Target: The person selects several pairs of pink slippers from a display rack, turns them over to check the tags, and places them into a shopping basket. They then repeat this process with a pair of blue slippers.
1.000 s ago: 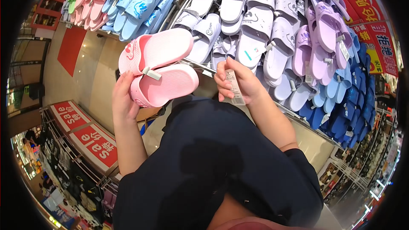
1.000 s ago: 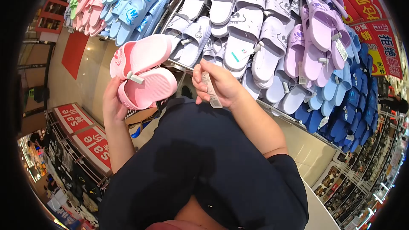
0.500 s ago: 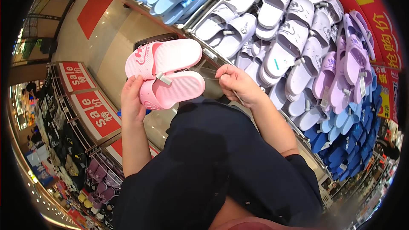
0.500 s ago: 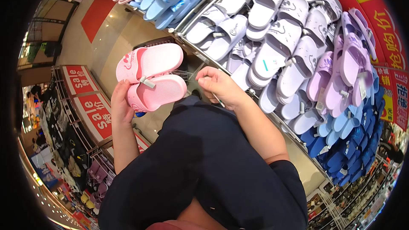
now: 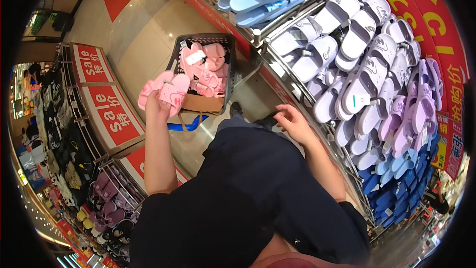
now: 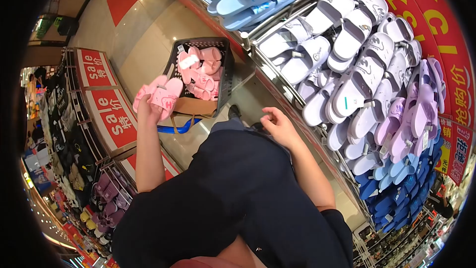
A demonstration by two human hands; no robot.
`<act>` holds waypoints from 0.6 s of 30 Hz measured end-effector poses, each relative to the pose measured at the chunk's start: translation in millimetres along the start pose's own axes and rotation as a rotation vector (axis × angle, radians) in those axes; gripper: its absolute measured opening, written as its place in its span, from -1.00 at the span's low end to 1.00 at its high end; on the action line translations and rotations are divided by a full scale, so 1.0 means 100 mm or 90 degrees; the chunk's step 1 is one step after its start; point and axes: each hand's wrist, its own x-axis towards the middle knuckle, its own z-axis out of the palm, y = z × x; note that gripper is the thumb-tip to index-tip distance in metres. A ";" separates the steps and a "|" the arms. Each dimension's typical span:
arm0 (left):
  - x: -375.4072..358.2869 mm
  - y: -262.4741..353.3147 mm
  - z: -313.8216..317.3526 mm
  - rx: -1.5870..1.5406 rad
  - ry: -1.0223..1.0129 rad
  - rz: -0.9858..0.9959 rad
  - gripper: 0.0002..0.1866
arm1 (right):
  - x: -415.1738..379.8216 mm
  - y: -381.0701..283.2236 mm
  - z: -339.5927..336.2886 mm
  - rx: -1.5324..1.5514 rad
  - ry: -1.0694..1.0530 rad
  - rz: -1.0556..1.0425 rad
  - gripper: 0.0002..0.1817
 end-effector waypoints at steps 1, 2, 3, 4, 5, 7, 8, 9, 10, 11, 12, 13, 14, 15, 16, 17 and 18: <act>0.24 -0.02 -0.12 -0.039 0.026 -0.025 -0.58 | 0.00 0.00 0.02 0.005 0.010 0.012 -0.61; 0.34 -0.01 -0.14 -0.077 0.054 -0.050 -0.57 | -0.01 0.00 0.05 0.010 0.020 0.025 -0.61; 0.43 -0.01 -0.15 -0.076 0.071 -0.070 -0.59 | -0.02 0.00 0.09 0.022 0.041 0.037 -0.62; 0.52 -0.04 -0.18 -0.081 0.103 -0.093 -0.60 | -0.02 -0.01 0.13 0.028 0.054 0.047 -0.62; 0.50 -0.05 -0.09 -0.086 0.134 -0.115 -0.61 | -0.03 -0.01 0.17 0.036 0.068 0.057 -0.62; 0.78 -0.13 -0.20 -0.114 0.137 -0.170 -0.63 | -0.04 0.02 0.27 0.045 0.096 0.069 -0.65; 0.83 -0.13 -0.18 -0.122 0.126 -0.177 -0.64 | -0.05 0.04 0.32 0.046 0.106 0.077 -0.65; 0.88 -0.18 -0.15 -0.130 0.114 -0.183 -0.64 | -0.06 0.05 0.38 0.047 0.116 0.085 -0.65; 0.92 -0.23 -0.10 -0.139 0.102 -0.189 -0.65 | -0.07 0.06 0.43 0.047 0.128 0.092 -0.65; 0.91 -0.24 0.00 -0.114 0.089 -0.192 -0.58 | -0.08 0.10 0.47 0.043 0.131 0.091 -0.65; 1.07 -0.29 -0.01 -0.126 0.052 -0.197 -0.57 | -0.09 0.15 0.51 0.038 0.134 0.091 -0.65; 1.24 -0.36 -0.04 -0.138 0.014 -0.201 -0.56 | -0.11 0.20 0.54 0.034 0.138 0.091 -0.65; 1.37 -0.42 -0.04 -0.151 -0.024 -0.206 -0.55 | -0.13 0.23 0.57 0.032 0.143 0.096 -0.65; 1.36 -0.41 0.06 -0.162 -0.023 -0.225 -0.53 | -0.15 0.27 0.59 0.032 0.150 0.100 -0.64; 1.54 -0.48 -0.02 -0.164 -0.054 -0.188 -0.50 | -0.16 0.30 0.62 0.034 0.159 0.102 -0.64; 1.89 -0.65 -0.17 -0.163 -0.091 -0.154 -0.48 | -0.18 0.35 0.65 0.043 0.161 0.106 -0.64; 2.11 -0.76 -0.13 -0.161 -0.134 -0.123 -0.45 | -0.20 0.41 0.67 0.055 0.170 0.108 -0.64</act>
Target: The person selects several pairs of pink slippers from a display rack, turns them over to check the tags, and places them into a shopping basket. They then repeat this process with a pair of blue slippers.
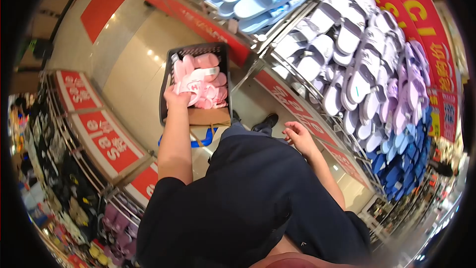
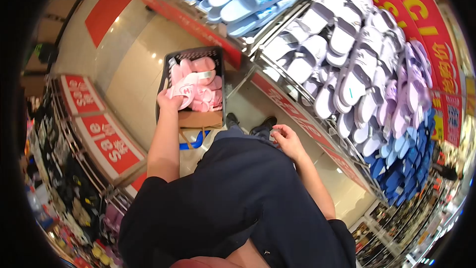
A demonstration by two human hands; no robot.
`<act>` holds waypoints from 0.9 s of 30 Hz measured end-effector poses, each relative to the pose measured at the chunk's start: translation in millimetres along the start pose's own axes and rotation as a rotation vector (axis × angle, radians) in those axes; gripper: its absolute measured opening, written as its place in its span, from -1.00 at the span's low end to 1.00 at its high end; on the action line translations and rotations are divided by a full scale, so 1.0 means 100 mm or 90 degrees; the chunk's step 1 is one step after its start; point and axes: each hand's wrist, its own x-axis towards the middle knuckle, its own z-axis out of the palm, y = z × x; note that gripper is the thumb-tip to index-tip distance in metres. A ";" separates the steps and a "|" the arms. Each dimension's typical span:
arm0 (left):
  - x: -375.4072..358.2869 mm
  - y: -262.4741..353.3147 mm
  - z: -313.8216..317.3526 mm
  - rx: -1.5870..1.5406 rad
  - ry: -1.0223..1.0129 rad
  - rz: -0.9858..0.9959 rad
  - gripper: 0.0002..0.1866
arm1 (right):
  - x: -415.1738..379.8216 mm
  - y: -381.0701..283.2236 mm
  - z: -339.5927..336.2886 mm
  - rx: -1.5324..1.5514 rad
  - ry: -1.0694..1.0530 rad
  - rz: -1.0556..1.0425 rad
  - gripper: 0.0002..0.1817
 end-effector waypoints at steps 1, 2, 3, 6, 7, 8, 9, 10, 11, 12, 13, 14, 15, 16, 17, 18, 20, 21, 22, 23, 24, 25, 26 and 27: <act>-0.13 0.01 0.23 -0.140 0.016 -0.060 -0.37 | -0.02 0.05 -0.01 0.015 0.014 0.001 -0.64; 0.05 -0.05 0.13 -0.203 -0.051 -0.023 -0.32 | -0.04 0.09 -0.01 0.015 0.031 0.003 -0.64; 0.01 -0.09 0.17 -0.256 -0.063 -0.050 -0.31 | -0.06 0.13 0.00 0.016 0.050 0.004 -0.65; 0.23 -0.34 -0.05 -0.194 -0.234 -0.100 -0.39 | -0.10 0.30 0.01 0.023 0.105 0.020 -0.66; 0.09 -0.39 0.01 -0.018 -0.157 -0.126 -0.48 | -0.10 0.36 0.01 0.035 0.117 0.027 -0.66; -0.06 -0.43 0.09 0.152 -0.092 -0.174 -0.57 | -0.12 0.39 0.03 0.047 0.126 0.033 -0.67; -0.04 -0.49 0.10 0.085 -0.060 -0.328 -0.64 | -0.14 0.40 0.04 0.046 0.133 0.044 -0.65; -0.29 -0.58 0.27 0.256 0.019 -0.256 -0.66 | -0.16 0.43 0.05 0.051 0.148 0.045 -0.65; -0.16 -0.67 0.10 0.274 -0.060 -0.322 -0.72 | -0.16 0.49 0.07 0.056 0.163 0.046 -0.65; -0.15 -0.73 0.02 0.367 -0.075 -0.356 -0.76 | -0.17 0.54 0.10 0.059 0.174 0.049 -0.65; -0.47 -0.74 0.14 0.478 -0.149 -0.362 -0.79 | -0.19 0.58 0.12 0.075 0.178 0.048 -0.66; -0.54 -0.78 0.08 0.553 -0.210 -0.332 -0.80 | -0.19 0.64 0.14 0.082 0.190 0.047 -0.67; -0.74 -0.81 0.13 0.627 -0.215 -0.313 -0.78 | -0.17 0.70 0.15 0.084 0.195 0.045 -0.67; -0.92 -0.81 0.17 0.698 -0.212 -0.275 -0.74 | -0.13 0.76 0.16 0.084 0.195 0.043 -0.68; -1.16 -0.76 0.25 0.768 -0.253 -0.221 -0.71 | -0.09 0.82 0.17 0.077 0.201 0.039 -0.70; -1.33 -0.71 0.30 0.837 -0.289 -0.165 -0.68 | -0.06 0.89 0.16 0.069 0.206 0.035 -0.71; -1.34 -0.62 0.13 1.062 -0.406 -0.024 -0.51 | 0.01 0.97 0.14 0.064 0.206 0.028 -0.74; -1.55 -0.51 0.19 1.132 -0.472 0.056 -0.48 | 0.04 0.98 0.13 0.067 0.204 0.025 -0.75; -1.51 -0.50 0.02 1.146 -0.512 0.103 -0.46 | 0.08 1.00 0.13 0.073 0.203 0.022 -0.76; -1.83 -0.37 0.18 1.166 -0.515 0.087 -0.47 | 0.10 1.00 0.12 0.065 0.200 0.013 -0.77; -2.21 -0.21 0.39 1.186 -0.520 0.070 -0.48 | 0.13 0.97 0.11 0.065 0.193 0.009 -0.77; -2.28 -0.17 0.39 1.245 -0.524 0.083 -0.49 | 0.15 0.97 0.10 0.065 0.188 0.007 -0.77; -2.35 -0.13 0.35 1.306 -0.529 0.095 -0.49 | 0.16 0.94 0.08 0.067 0.184 0.007 -0.76; -2.39 -0.12 0.29 1.367 -0.534 0.106 -0.50 | 0.15 0.86 0.07 0.045 0.185 0.009 -0.76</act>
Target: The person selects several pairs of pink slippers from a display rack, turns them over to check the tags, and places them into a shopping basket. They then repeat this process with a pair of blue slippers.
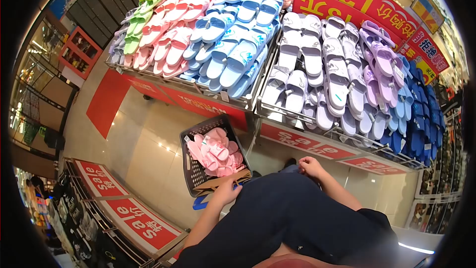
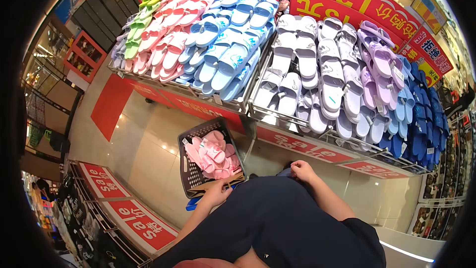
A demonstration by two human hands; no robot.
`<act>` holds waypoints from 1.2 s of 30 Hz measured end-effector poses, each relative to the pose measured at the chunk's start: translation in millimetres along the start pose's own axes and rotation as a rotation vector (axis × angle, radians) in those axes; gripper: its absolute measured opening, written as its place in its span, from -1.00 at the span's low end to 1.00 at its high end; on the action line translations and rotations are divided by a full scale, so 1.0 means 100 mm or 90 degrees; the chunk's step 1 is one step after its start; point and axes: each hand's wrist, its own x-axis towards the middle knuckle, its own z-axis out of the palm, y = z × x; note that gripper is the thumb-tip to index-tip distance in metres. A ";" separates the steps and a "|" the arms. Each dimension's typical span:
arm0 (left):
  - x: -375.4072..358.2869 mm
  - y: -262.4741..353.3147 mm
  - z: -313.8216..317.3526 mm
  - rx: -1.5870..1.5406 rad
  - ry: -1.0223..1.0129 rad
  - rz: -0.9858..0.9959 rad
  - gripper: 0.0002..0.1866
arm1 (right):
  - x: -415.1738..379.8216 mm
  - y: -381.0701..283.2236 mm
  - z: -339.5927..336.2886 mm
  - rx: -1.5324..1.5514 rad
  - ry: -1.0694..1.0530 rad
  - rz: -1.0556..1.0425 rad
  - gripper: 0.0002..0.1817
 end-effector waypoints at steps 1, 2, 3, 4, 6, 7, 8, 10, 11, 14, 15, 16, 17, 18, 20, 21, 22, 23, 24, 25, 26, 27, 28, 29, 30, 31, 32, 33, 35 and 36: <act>-0.06 -0.05 0.08 0.017 0.031 0.006 -0.51 | -0.01 -0.07 0.00 -0.018 0.003 0.001 -0.76; -0.09 -0.12 0.17 0.041 0.056 0.017 -0.51 | -0.02 -0.13 0.01 -0.028 0.010 0.004 -0.75; -0.10 -0.03 0.16 0.068 0.076 0.032 -0.52 | 0.05 -0.11 0.02 -0.065 0.004 -0.036 -0.75; -0.19 0.06 0.17 0.113 0.103 0.013 -0.53 | 0.16 -0.04 0.02 -0.095 0.005 -0.070 -0.75; -0.17 0.01 0.28 0.175 0.104 0.018 -0.55 | 0.17 -0.01 -0.08 -0.142 0.032 -0.116 -0.76; -0.16 -0.03 0.33 0.208 0.101 0.029 -0.55 | 0.14 -0.08 -0.05 -0.163 0.048 -0.126 -0.76; -0.11 -0.03 0.33 0.226 0.095 0.041 -0.56 | 0.11 -0.11 -0.04 -0.159 0.046 -0.111 -0.75; -0.08 -0.01 0.29 0.253 0.090 0.060 -0.57 | 0.04 -0.12 -0.01 -0.159 0.047 -0.102 -0.74; -0.11 0.01 0.30 0.258 0.091 0.059 -0.57 | 0.00 -0.09 0.00 -0.170 0.045 -0.106 -0.73; -0.20 0.07 0.39 0.267 0.121 0.037 -0.59 | 0.00 0.13 0.02 -0.272 0.032 -0.134 -0.66; -0.21 0.09 0.40 0.280 0.138 0.038 -0.59 | -0.05 0.23 -0.02 -0.276 0.031 -0.137 -0.65; -0.17 0.04 0.47 0.305 0.162 0.031 -0.60 | -0.12 0.27 -0.05 -0.280 0.028 -0.144 -0.65; -0.16 0.04 0.50 0.321 0.167 0.016 -0.61 | -0.16 0.31 -0.08 -0.283 0.023 -0.154 -0.64; -0.15 0.07 0.52 0.338 0.175 -0.001 -0.61 | -0.14 0.44 -0.12 -0.277 0.030 -0.161 -0.66; -0.18 0.19 0.53 0.373 0.174 -0.041 -0.62 | -0.10 0.72 -0.22 -0.275 0.048 -0.148 -0.65; -0.18 0.17 0.55 0.366 0.189 -0.031 -0.62 | -0.09 0.83 -0.29 -0.272 0.058 -0.140 -0.65; -0.18 0.07 0.60 0.359 0.202 -0.019 -0.62 | -0.07 0.96 -0.38 -0.270 0.072 -0.122 -0.62; -0.16 0.04 0.63 0.352 0.213 -0.005 -0.61 | -0.08 1.07 -0.47 -0.257 0.100 -0.121 -0.64; -0.20 0.18 0.60 0.353 0.197 -0.025 -0.59 | -0.09 1.19 -0.56 -0.245 0.128 -0.117 -0.65; -0.19 0.20 0.61 0.355 0.189 -0.025 -0.60 | -0.13 1.33 -0.65 -0.236 0.153 -0.112 -0.66; -0.16 0.18 0.60 0.355 0.180 -0.028 -0.60 | -0.18 1.45 -0.74 -0.203 0.164 -0.088 -0.68; -0.14 0.15 0.59 0.355 0.172 -0.033 -0.60 | -0.23 1.57 -0.83 -0.172 0.174 -0.064 -0.70; -0.12 0.11 0.60 0.339 0.171 -0.015 -0.59 | -0.28 1.69 -0.92 -0.143 0.181 -0.041 -0.72; -0.15 0.21 0.60 0.353 0.166 -0.037 -0.59 | -0.30 1.85 -0.99 -0.109 0.168 0.017 -0.74; -0.16 0.21 0.63 0.358 0.183 -0.027 -0.59 | -0.30 2.06 -1.05 -0.074 0.156 0.075 -0.75; -0.18 0.22 0.65 0.364 0.200 -0.016 -0.59 | -0.31 2.26 -1.10 -0.039 0.145 0.134 -0.77; -0.20 0.26 0.68 0.360 0.208 -0.030 -0.60 | -0.33 2.47 -1.17 -0.083 0.137 0.165 -0.76; -0.21 0.32 0.71 0.357 0.214 -0.043 -0.61 | -0.39 2.62 -1.23 -0.127 0.129 0.198 -0.75; -0.24 0.39 0.76 0.353 0.228 -0.054 -0.62 | -0.52 2.86 -1.32 -0.094 0.122 0.270 -0.74; -0.26 0.42 0.78 0.353 0.237 -0.052 -0.62 | -0.55 2.93 -1.34 -0.078 0.116 0.305 -0.74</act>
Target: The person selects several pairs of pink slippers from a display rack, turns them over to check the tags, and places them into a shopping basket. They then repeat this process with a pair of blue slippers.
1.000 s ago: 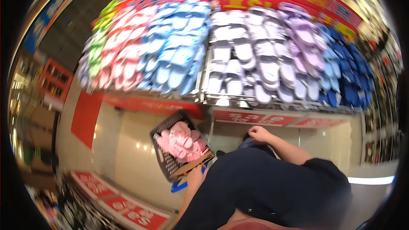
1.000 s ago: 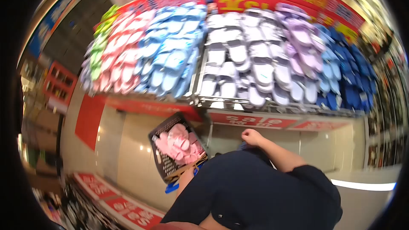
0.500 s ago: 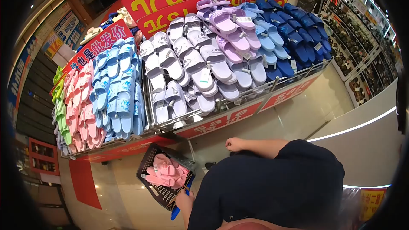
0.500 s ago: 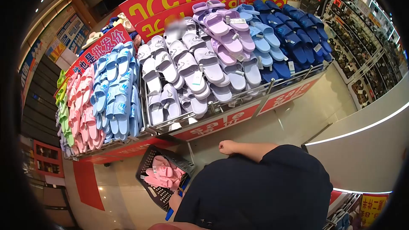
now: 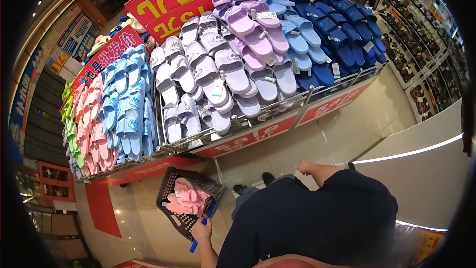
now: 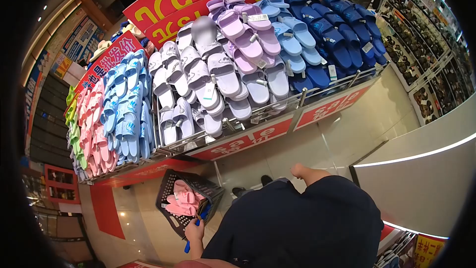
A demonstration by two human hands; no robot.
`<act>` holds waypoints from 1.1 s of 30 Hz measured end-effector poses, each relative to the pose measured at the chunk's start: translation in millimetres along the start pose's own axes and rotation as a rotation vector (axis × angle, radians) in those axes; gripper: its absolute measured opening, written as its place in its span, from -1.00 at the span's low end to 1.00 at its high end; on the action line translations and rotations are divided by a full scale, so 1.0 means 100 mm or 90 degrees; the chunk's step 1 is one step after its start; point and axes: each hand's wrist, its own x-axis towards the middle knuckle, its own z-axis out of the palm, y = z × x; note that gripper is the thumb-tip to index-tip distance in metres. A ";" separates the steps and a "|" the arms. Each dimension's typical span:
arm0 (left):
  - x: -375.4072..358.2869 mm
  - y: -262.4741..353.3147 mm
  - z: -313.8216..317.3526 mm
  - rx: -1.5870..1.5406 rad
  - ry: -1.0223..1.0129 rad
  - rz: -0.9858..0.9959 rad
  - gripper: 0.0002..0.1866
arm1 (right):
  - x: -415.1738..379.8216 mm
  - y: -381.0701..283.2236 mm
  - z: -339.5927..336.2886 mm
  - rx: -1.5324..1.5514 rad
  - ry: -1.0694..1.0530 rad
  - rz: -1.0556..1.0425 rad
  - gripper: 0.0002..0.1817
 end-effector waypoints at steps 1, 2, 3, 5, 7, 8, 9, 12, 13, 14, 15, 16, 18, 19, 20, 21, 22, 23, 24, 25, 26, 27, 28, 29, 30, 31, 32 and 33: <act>-0.03 0.02 0.00 0.000 0.008 -0.004 -0.63 | 0.02 0.05 0.01 0.014 0.002 0.008 -0.73; -0.06 0.06 -0.02 0.000 0.001 -0.008 -0.63 | 0.03 0.10 0.04 0.024 0.002 0.017 -0.73; -0.06 0.11 -0.04 -0.001 -0.009 -0.018 -0.63 | 0.05 0.13 0.07 0.028 0.001 0.026 -0.72; -0.10 0.16 -0.02 -0.021 -0.012 -0.037 -0.62 | 0.07 0.13 0.12 0.052 -0.006 0.001 -0.72; -0.11 0.12 0.06 -0.025 0.000 -0.021 -0.62 | 0.04 -0.01 0.19 0.076 -0.008 -0.026 -0.72; -0.11 0.08 0.14 -0.042 0.011 -0.024 -0.63 | -0.01 -0.11 0.22 0.090 -0.006 -0.040 -0.72; -0.12 0.06 0.21 -0.053 0.022 -0.026 -0.63 | -0.05 -0.19 0.23 0.103 -0.005 -0.054 -0.71; -0.22 0.16 0.11 -0.041 0.032 -0.044 -0.64 | -0.05 -0.39 0.30 0.075 -0.032 -0.090 -0.72; -0.23 0.19 0.07 -0.032 0.008 -0.069 -0.66 | -0.07 -0.47 0.30 0.071 -0.035 -0.103 -0.73; -0.23 0.20 0.06 -0.032 0.015 -0.065 -0.67 | -0.04 -0.53 0.32 0.056 -0.040 -0.107 -0.73; -0.25 0.19 0.06 -0.029 0.022 -0.058 -0.68 | -0.02 -0.55 0.35 0.044 -0.044 -0.110 -0.74; -0.24 0.17 0.06 -0.037 0.010 -0.068 -0.68 | 0.02 -0.58 0.39 0.035 -0.048 -0.112 -0.74; -0.23 0.16 0.04 -0.052 -0.013 -0.075 -0.68 | 0.04 -0.70 0.44 -0.013 -0.063 -0.126 -0.75; -0.25 0.17 0.02 -0.051 -0.019 -0.082 -0.68 | 0.05 -0.78 0.46 -0.033 -0.068 -0.131 -0.75; -0.25 0.19 -0.02 -0.048 -0.026 -0.085 -0.67 | 0.06 -0.87 0.50 -0.046 -0.077 -0.146 -0.74; -0.25 0.19 -0.04 -0.044 -0.033 -0.086 -0.67 | 0.07 -0.98 0.54 -0.043 -0.074 -0.169 -0.74; -0.25 0.16 -0.01 -0.055 -0.041 -0.094 -0.66 | 0.08 -1.08 0.60 -0.038 -0.070 -0.190 -0.74; -0.25 0.15 0.01 -0.056 -0.037 -0.089 -0.65 | 0.04 -1.19 0.66 -0.032 -0.067 -0.210 -0.73; -0.24 0.13 0.03 -0.056 -0.034 -0.083 -0.65 | -0.01 -1.33 0.73 -0.044 -0.080 -0.252 -0.73; -0.23 0.10 0.04 -0.054 -0.033 -0.076 -0.64 | -0.06 -1.49 0.81 -0.055 -0.093 -0.292 -0.72; -0.22 0.10 -0.01 -0.071 -0.054 -0.080 -0.61 | -0.14 -1.65 0.91 -0.066 -0.107 -0.330 -0.71; -0.23 0.07 -0.04 -0.086 -0.046 -0.043 -0.60 | -0.22 -1.80 1.02 -0.105 -0.148 -0.381 -0.70; -0.24 0.03 -0.07 -0.101 -0.037 -0.005 -0.59 | -0.31 -1.96 1.15 -0.143 -0.190 -0.431 -0.67; -0.23 -0.04 -0.09 -0.115 -0.026 0.034 -0.57 | -0.43 -2.15 1.30 -0.180 -0.230 -0.483 -0.65; -0.22 -0.15 -0.01 -0.136 -0.054 0.067 -0.56 | -0.71 -2.38 1.44 -0.199 -0.297 -0.470 -0.58; -0.28 -0.23 -0.04 -0.142 0.005 0.102 -0.51 | -1.03 -2.59 1.58 -0.220 -0.364 -0.455 -0.50; -0.34 -0.32 -0.12 -0.146 0.066 0.135 -0.47 | -1.20 -2.72 1.77 -0.245 -0.431 -0.444 -0.44; -0.38 -0.41 -0.16 -0.150 0.127 0.168 -0.42 | -1.36 -2.85 1.95 -0.271 -0.497 -0.431 -0.36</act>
